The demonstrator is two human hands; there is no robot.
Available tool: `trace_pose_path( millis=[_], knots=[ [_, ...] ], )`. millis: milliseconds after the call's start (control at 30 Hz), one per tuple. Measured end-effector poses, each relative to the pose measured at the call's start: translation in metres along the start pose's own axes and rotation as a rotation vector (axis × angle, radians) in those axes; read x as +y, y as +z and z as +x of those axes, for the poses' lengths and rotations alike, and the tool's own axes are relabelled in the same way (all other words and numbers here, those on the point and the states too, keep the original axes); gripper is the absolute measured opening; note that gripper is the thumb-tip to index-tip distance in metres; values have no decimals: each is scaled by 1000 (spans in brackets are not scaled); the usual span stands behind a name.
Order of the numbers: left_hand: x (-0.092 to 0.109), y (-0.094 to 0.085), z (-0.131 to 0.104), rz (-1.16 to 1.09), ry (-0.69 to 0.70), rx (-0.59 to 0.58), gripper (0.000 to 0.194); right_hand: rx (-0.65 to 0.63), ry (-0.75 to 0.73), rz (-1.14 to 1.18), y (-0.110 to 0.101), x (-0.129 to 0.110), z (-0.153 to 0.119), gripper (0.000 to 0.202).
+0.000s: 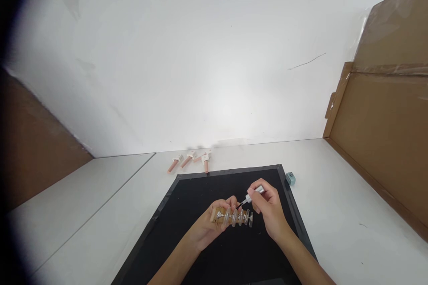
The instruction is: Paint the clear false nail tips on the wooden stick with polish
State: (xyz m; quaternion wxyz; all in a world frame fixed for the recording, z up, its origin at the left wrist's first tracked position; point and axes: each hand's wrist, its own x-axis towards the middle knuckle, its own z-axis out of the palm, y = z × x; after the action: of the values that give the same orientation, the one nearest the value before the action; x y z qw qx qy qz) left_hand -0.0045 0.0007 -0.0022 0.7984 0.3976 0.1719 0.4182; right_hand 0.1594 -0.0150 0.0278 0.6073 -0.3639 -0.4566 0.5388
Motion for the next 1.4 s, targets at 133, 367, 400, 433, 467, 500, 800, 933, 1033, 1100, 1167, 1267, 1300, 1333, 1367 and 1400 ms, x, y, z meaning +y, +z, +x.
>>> trace_pose_path(
  millis=[133, 367, 400, 433, 467, 500, 800, 933, 1033, 1100, 1167, 1267, 1300, 1333, 1367, 1400],
  knots=[
    [0, 0, 0, -9, 0, 6, 32, 5, -3, 14, -1, 1, 1, 25],
    [-1, -1, 1, -4, 11, 4, 28, -51, 20, 8, 0, -4, 0, 29],
    [-1, -1, 2, -4, 14, 2, 28, -62, 25, 4, 1, -5, 0, 29],
    [-1, -1, 2, -5, 17, 2, 28, -72, 30, 0, 1, -6, 0, 29],
    [-1, -1, 3, -9, 20, 2, 28, -81, 36, -4, 0, -7, 0, 28],
    [-1, -1, 3, -11, 21, 3, 28, -90, 40, -7, 0, -7, 0, 28],
    [-4, -2, 6, -10, 9, 4, 29, -146, 75, -35, -5, -4, 0, 24],
    [-6, -3, 7, -23, 10, 3, 28, -103, 61, -33, -6, -2, 2, 24],
    [-5, -2, 6, -33, 5, 5, 28, -53, 43, -21, -6, 1, 4, 26],
    [-5, -2, 5, -44, 1, 7, 28, -21, 32, -9, -6, 2, 5, 27],
    [-5, -2, 5, -58, -7, 12, 28, 4, 24, 1, -6, 2, 4, 29],
    [-8, -4, 3, -94, -30, 30, 30, 20, 25, 13, -4, 1, 3, 30],
    [-9, -5, 3, -109, -47, 38, 32, 20, 27, 17, -4, 1, 3, 29],
    [-10, -7, 3, -125, -68, 44, 35, 19, 30, 23, -3, 1, 3, 30],
    [-10, -7, 2, -140, -91, 46, 38, 16, 33, 31, -3, 0, 3, 30],
    [-10, -8, 2, -153, -115, 42, 41, 13, 37, 41, -3, 0, 2, 30]
  ],
)
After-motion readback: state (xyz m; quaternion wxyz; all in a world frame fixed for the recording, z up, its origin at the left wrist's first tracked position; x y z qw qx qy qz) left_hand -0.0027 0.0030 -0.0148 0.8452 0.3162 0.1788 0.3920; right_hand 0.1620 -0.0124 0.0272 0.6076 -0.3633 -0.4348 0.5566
